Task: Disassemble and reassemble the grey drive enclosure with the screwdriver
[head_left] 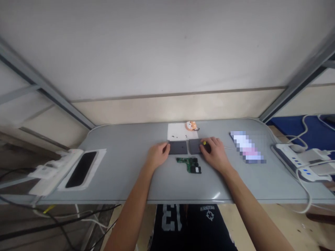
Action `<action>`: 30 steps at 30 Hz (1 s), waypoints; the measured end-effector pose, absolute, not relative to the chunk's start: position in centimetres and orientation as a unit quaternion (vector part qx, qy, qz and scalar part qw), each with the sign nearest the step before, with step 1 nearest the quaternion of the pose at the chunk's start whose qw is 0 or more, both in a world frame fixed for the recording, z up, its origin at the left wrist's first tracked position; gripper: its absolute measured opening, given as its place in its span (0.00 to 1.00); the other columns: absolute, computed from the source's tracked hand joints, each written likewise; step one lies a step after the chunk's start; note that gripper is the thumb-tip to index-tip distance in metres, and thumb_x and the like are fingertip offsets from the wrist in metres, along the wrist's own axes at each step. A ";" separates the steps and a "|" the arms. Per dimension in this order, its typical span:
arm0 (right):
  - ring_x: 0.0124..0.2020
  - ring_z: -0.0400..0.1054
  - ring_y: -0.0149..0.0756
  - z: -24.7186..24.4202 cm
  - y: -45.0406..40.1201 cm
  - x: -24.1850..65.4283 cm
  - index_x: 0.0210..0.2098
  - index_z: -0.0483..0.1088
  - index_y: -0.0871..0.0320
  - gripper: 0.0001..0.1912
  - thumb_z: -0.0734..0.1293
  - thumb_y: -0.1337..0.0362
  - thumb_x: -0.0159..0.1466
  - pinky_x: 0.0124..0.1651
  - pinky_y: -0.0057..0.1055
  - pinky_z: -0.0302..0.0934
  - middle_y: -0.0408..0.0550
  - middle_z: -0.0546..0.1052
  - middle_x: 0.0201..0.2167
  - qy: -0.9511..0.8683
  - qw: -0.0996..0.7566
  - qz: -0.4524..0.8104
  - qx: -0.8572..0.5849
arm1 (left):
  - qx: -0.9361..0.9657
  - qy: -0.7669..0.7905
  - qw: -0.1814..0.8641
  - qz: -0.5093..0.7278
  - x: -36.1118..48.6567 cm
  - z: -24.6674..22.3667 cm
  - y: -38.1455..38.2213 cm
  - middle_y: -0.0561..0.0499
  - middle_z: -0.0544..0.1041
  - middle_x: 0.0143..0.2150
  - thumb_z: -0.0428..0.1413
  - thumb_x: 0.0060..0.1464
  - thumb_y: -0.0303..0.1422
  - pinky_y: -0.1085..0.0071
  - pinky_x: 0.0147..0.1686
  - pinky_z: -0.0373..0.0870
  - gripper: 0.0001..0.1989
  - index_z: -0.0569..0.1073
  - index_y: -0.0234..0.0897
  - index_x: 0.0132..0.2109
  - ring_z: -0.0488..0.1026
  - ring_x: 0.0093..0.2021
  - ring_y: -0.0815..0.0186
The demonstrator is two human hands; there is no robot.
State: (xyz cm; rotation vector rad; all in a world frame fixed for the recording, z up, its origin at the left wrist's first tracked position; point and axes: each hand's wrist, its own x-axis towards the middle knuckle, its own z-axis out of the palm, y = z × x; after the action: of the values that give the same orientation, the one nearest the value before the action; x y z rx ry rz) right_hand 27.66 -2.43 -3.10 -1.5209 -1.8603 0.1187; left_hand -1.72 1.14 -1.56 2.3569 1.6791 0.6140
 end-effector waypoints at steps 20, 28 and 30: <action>0.42 0.66 0.46 -2.8 -2.5 27.3 0.42 0.74 0.51 0.05 0.65 0.61 0.69 0.47 0.44 0.58 0.50 0.76 0.40 -0.723 0.362 0.052 -0.586 | 0.802 0.553 0.085 0.208 -2.0 -1.2 1.1 0.50 0.71 0.27 0.47 0.68 0.39 0.68 0.31 0.54 0.19 0.68 0.39 0.28 0.67 0.29 0.64; 0.41 0.67 0.46 -2.8 -2.6 27.3 0.41 0.74 0.51 0.06 0.65 0.61 0.70 0.47 0.44 0.58 0.51 0.76 0.39 -0.725 0.360 0.049 -0.585 | 0.792 0.562 0.086 0.220 -1.8 -1.6 1.4 0.50 0.73 0.29 0.45 0.70 0.38 0.69 0.31 0.56 0.19 0.69 0.39 0.30 0.66 0.29 0.65; 0.41 0.67 0.46 -2.8 -2.5 27.3 0.41 0.74 0.51 0.06 0.65 0.61 0.69 0.47 0.44 0.58 0.51 0.76 0.39 -0.725 0.358 0.049 -0.586 | 0.784 0.556 0.063 0.268 -1.9 -1.1 1.0 0.51 0.72 0.28 0.44 0.70 0.37 0.69 0.31 0.58 0.20 0.67 0.39 0.29 0.65 0.28 0.66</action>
State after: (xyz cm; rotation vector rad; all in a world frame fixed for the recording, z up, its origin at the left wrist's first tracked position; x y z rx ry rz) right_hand 27.30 -2.52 -2.81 -1.5115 -1.8713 0.1260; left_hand -1.87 0.98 -1.08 2.3694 1.6818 0.8103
